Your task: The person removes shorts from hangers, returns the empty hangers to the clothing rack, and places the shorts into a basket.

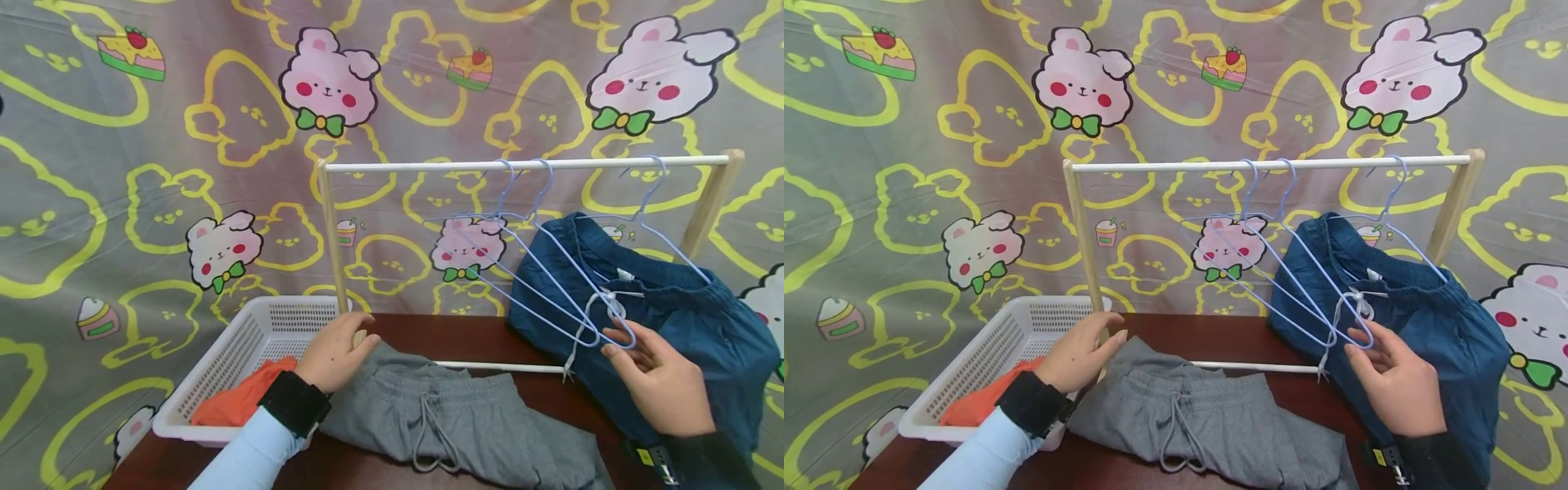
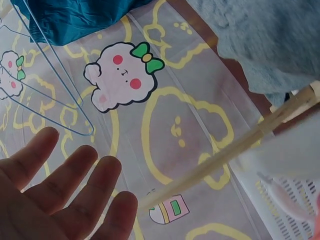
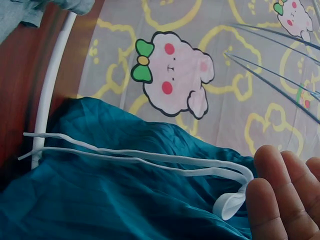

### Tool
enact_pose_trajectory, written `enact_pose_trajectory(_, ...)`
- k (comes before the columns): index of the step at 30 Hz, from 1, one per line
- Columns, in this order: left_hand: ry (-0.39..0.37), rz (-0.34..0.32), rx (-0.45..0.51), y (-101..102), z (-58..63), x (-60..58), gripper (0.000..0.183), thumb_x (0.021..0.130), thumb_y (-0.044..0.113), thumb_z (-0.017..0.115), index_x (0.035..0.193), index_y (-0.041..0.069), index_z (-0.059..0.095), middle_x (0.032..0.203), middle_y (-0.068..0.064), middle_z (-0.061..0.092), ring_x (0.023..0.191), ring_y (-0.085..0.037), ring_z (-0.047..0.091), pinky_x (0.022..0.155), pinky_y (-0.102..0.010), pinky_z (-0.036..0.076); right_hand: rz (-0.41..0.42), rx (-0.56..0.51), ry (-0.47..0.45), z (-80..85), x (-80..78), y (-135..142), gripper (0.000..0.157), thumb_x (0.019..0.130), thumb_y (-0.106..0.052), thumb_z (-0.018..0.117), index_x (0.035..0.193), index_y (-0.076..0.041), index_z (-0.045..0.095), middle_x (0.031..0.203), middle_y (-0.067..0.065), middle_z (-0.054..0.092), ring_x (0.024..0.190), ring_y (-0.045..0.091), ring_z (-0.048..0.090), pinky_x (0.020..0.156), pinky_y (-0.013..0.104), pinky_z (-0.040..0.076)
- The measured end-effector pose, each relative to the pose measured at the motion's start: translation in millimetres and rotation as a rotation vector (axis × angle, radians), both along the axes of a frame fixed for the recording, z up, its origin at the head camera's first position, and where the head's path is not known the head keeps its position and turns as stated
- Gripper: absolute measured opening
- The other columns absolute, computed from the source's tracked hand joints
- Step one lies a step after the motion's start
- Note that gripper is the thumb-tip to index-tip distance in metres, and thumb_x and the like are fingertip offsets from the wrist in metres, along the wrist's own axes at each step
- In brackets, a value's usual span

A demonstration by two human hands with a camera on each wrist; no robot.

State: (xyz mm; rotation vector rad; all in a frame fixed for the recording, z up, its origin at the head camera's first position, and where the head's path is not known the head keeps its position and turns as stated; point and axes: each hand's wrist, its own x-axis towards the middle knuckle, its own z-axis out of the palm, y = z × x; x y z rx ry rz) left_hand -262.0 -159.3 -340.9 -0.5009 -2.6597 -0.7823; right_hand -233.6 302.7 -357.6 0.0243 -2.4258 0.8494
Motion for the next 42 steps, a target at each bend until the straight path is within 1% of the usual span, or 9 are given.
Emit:
enact_pose_trajectory(10,-0.036,0.052,-0.062,-22,1.0,8.0,0.053,0.099,0.046,0.062,0.14,0.013,0.058,0.142,-0.008,0.056,0.131,-0.028,0.05,0.106,-0.052,0.042,0.035,0.026,-0.032,-3.9,-2.7,0,0.051,0.102,-0.036,0.061,0.137,0.002,0.057,0.124,0.027,0.064,0.1,0.045,0.067,0.063,0.003,0.04)
enact_pose_trajectory(13,-0.046,0.071,-0.065,-33,-0.6,11.5,0.056,0.099,0.051,0.06,0.142,0.014,0.056,0.145,-0.008,0.054,0.134,-0.03,0.048,0.106,-0.054,0.041,0.04,0.024,-0.055,-4.1,-2.2,0,0.054,0.103,-0.039,0.059,0.138,0.002,0.056,0.126,0.028,0.063,0.1,0.045,0.068,0.062,0.006,0.044)
enact_pose_trajectory(18,-0.064,0.113,-0.078,-52,-3.3,21.5,0.061,0.1,0.054,0.056,0.145,0.013,0.053,0.147,-0.012,0.051,0.136,-0.034,0.046,0.107,-0.058,0.038,0.053,0.032,-0.085,-3.5,-1.2,-1,0.055,0.103,-0.039,0.058,0.14,0.001,0.055,0.123,0.029,0.065,0.101,0.044,0.068,0.066,0.026,0.058)
enact_pose_trajectory(21,-0.064,0.153,-0.091,-63,-3.8,28.7,0.063,0.1,0.055,0.056,0.144,0.011,0.053,0.146,-0.014,0.052,0.135,-0.036,0.046,0.107,-0.06,0.037,0.052,0.04,-0.086,-3.0,-1.0,-2,0.054,0.103,-0.039,0.058,0.14,0.001,0.055,0.121,0.029,0.066,0.1,0.044,0.069,0.068,0.039,0.059)
enact_pose_trajectory(25,-0.051,0.215,-0.124,-76,-3.0,38.0,0.062,0.1,0.054,0.057,0.144,0.009,0.053,0.143,-0.015,0.054,0.132,-0.038,0.048,0.106,-0.061,0.037,0.053,0.037,-0.087,-2.7,-0.5,-2,0.054,0.103,-0.038,0.058,0.14,0.0,0.055,0.122,0.029,0.065,0.1,0.044,0.069,0.065,0.025,0.058)
enact_pose_trajectory(29,-0.056,0.249,-0.146,-89,-2.7,44.8,0.066,0.098,0.055,0.058,0.144,0.008,0.053,0.143,-0.018,0.054,0.13,-0.041,0.049,0.105,-0.065,0.036,0.077,0.028,-0.081,-2.8,1.2,-2,0.053,0.103,-0.037,0.059,0.142,-0.001,0.054,0.125,0.028,0.065,0.104,0.046,0.067,0.062,0.009,0.049)
enact_pose_trajectory(35,-0.081,0.273,-0.145,-110,-5.8,52.4,0.075,0.097,0.062,0.055,0.145,0.005,0.05,0.145,-0.023,0.05,0.133,-0.045,0.045,0.107,-0.068,0.031,0.096,0.047,-0.07,-2.3,1.7,-3,0.052,0.103,-0.038,0.059,0.142,-0.003,0.055,0.125,0.025,0.066,0.108,0.047,0.065,0.064,0.005,0.043)
enact_pose_trajectory(39,-0.086,0.306,-0.166,-122,-10.2,58.6,0.075,0.097,0.058,0.057,0.145,0.001,0.05,0.144,-0.028,0.049,0.132,-0.048,0.044,0.106,-0.068,0.032,0.083,0.043,-0.078,-3.2,1.6,-6,0.053,0.103,-0.037,0.058,0.143,-0.002,0.054,0.124,0.027,0.065,0.106,0.048,0.066,0.067,0.026,0.058)
enact_pose_trajectory(42,-0.079,0.332,-0.184,-132,-14.2,62.9,0.072,0.098,0.054,0.059,0.144,-0.001,0.05,0.143,-0.029,0.049,0.13,-0.05,0.045,0.104,-0.069,0.034,0.069,0.045,-0.085,-4.4,1.5,-6,0.053,0.103,-0.037,0.058,0.141,0.0,0.054,0.122,0.029,0.065,0.103,0.048,0.067,0.072,0.047,0.059)
